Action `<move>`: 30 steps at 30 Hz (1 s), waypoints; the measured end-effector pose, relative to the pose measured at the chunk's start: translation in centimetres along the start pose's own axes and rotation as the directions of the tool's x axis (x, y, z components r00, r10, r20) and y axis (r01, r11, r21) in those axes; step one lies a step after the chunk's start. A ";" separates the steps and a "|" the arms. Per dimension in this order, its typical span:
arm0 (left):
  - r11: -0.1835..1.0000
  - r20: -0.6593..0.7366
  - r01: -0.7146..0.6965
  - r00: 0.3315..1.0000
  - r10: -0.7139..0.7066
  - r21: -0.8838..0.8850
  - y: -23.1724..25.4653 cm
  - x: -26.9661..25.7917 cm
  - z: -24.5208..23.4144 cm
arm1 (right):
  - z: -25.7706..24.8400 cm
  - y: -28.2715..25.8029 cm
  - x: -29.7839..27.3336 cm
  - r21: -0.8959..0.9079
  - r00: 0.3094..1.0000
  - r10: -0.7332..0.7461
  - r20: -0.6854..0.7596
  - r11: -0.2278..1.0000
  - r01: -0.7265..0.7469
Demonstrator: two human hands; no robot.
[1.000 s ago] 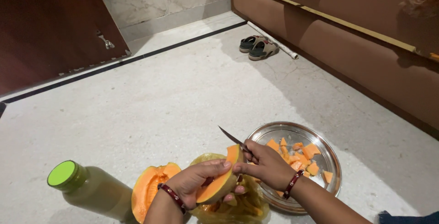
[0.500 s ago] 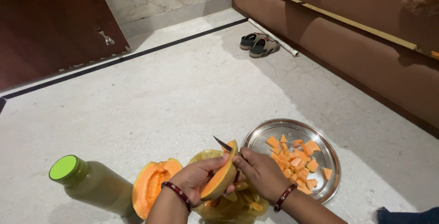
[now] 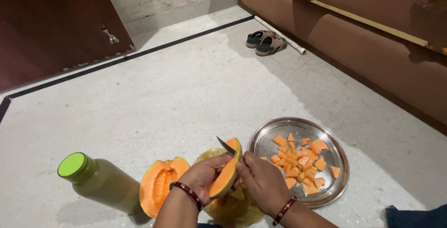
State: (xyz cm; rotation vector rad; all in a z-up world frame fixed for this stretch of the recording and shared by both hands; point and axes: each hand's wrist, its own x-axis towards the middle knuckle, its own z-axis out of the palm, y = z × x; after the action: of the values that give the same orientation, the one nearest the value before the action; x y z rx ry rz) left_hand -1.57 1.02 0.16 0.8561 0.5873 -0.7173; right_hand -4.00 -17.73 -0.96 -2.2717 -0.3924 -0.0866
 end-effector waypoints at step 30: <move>0.867 -0.140 -0.220 0.974 0.176 -0.448 -1.6 4.3 -2.3 | 2.5 -3.3 -2.9 -0.039 0.973 -0.233 -0.004 0.972 0.232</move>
State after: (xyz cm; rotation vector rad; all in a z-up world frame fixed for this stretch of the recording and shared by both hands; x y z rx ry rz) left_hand -0.49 0.84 -4.85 0.4950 0.7077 -0.3248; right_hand -7.94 -14.62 -0.80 -2.2536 -0.6565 -0.2254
